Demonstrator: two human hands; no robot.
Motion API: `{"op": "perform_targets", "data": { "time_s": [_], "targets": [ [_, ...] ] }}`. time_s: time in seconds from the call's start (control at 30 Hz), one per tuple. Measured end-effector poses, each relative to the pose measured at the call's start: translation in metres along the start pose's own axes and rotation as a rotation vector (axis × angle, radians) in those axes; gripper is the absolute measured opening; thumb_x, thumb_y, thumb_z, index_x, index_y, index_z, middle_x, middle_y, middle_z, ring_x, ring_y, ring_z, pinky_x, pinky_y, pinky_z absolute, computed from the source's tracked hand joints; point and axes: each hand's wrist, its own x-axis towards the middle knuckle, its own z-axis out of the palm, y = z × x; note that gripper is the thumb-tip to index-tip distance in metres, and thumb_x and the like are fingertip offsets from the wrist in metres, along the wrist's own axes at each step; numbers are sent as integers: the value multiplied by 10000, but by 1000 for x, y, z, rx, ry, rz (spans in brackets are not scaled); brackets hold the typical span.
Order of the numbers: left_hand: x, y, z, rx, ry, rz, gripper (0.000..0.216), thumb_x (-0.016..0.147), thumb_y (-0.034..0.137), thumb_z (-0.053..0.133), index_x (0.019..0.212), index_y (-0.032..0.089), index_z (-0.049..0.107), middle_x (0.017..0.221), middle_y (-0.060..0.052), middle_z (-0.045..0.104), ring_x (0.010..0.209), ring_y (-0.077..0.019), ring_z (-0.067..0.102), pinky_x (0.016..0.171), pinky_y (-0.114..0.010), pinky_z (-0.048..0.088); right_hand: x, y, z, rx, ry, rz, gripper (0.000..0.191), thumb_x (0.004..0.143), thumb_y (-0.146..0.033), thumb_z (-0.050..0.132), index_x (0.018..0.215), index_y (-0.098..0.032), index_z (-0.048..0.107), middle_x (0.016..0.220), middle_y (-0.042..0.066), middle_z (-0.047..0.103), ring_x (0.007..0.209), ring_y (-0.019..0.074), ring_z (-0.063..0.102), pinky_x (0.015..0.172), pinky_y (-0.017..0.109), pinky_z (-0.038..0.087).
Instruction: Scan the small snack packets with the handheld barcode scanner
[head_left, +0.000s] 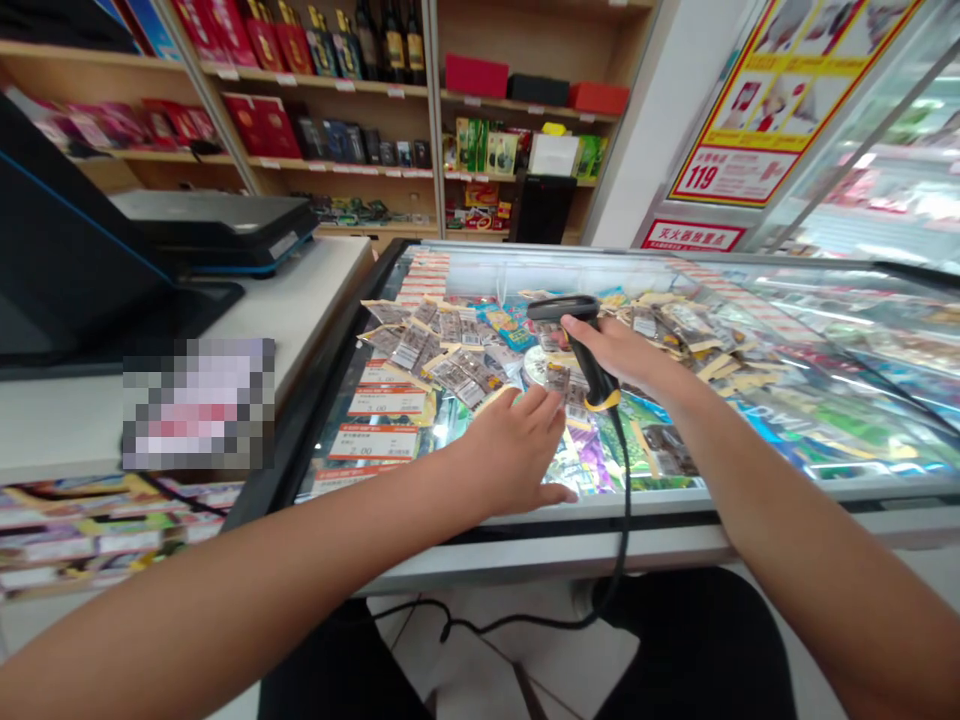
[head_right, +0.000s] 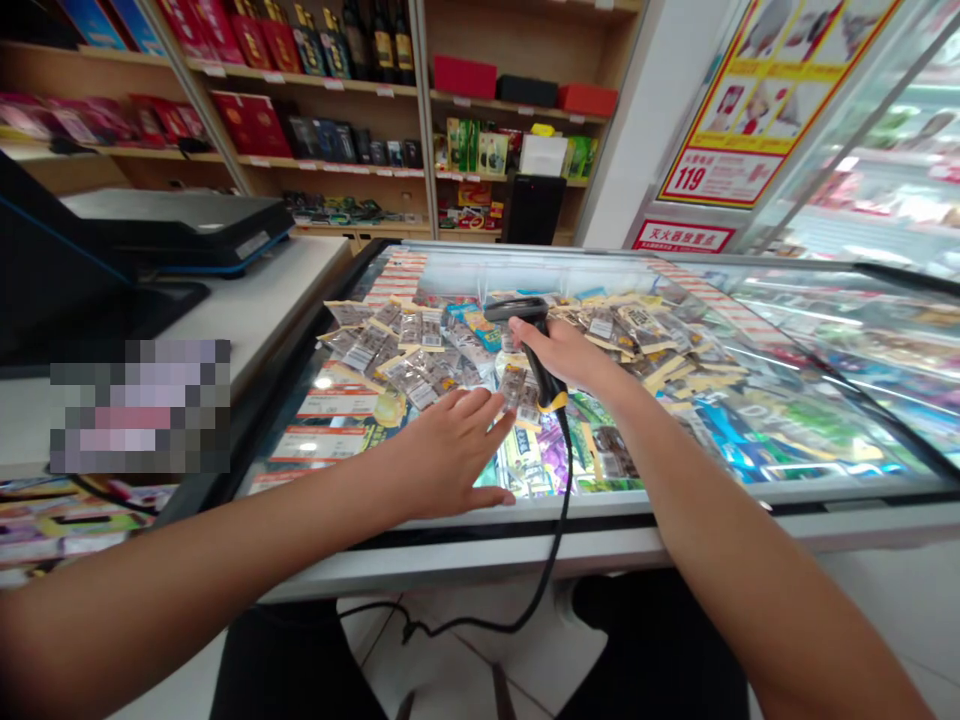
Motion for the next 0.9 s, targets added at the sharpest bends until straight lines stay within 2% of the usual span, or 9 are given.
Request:
{"op": "perform_targets", "data": {
  "time_s": [0.13, 0.27, 0.33, 0.47, 0.53, 0.6, 0.7, 0.77, 0.9],
  "targets": [
    [-1, 5, -8, -45, -58, 38, 742, 917, 650, 488, 1347, 53, 585, 1550, -221, 441, 1454, -362, 370, 1115, -426, 363, 1, 8, -2, -53, 12, -13, 552, 912, -693, 478, 940, -187, 694, 902, 83, 724, 787, 224, 651, 687, 291, 509],
    [0, 3, -14, -71, -106, 23, 591, 943, 532, 534, 1327, 89, 606, 1502, -198, 510, 1340, -324, 525, 1057, -399, 433, 1, 11, -2, -43, 13, 20, 560, 894, -722, 481, 935, -197, 671, 801, 61, 677, 674, 204, 609, 593, 286, 486],
    [0, 0, -15, -51, -157, -67, 685, 929, 570, 541, 1392, 66, 558, 1548, -222, 446, 1378, -336, 491, 1099, -418, 406, -1, 10, -2, -26, 14, 29, 546, 886, -724, 494, 917, -205, 661, 756, 51, 653, 642, 197, 596, 571, 282, 480],
    [-1, -9, -11, -25, -267, -305, 1035, 841, 789, 465, 1537, 29, 373, 1640, -250, 208, 1517, -361, 265, 1228, -487, 215, -9, 4, -4, 121, 16, 36, 503, 878, -708, 527, 877, -216, 630, 773, 55, 656, 634, 181, 607, 563, 269, 491],
    [-1, -15, -9, -35, -300, -356, 1135, 785, 868, 422, 1561, 45, 335, 1653, -231, 143, 1536, -360, 206, 1245, -499, 159, -16, -1, -8, 233, -60, 72, 489, 877, -706, 527, 846, -223, 598, 724, 43, 643, 589, 169, 592, 537, 264, 483],
    [-1, -22, -8, -47, -320, -370, 1180, 759, 896, 407, 1578, 54, 296, 1655, -220, 111, 1547, -351, 162, 1252, -503, 123, -23, -6, -12, 294, -219, 112, 511, 874, -721, 512, 793, -222, 580, 625, 27, 604, 512, 156, 548, 495, 266, 459],
    [-1, -29, -9, -62, -349, -358, 1176, 772, 887, 394, 1595, 61, 243, 1656, -211, 92, 1559, -321, 104, 1255, -506, 73, -31, -11, -17, 247, -433, 139, 575, 857, -747, 520, 668, -206, 568, 537, 32, 565, 441, 137, 487, 456, 272, 425],
    [-1, -31, -11, -65, -357, -349, 1175, 774, 885, 395, 1594, 58, 239, 1655, -209, 101, 1561, -311, 98, 1255, -510, 65, -34, -13, -18, 213, -476, 140, 576, 852, -737, 548, 643, -200, 573, 531, 38, 568, 440, 133, 484, 446, 269, 414],
    [-2, -30, -12, -55, -351, -354, 1181, 777, 888, 375, 1589, 41, 245, 1657, -220, 106, 1562, -314, 93, 1254, -513, 52, -35, -13, -17, 219, -474, 140, 546, 865, -715, 558, 700, -196, 602, 542, 29, 573, 449, 129, 488, 436, 256, 398]
  ]
}}
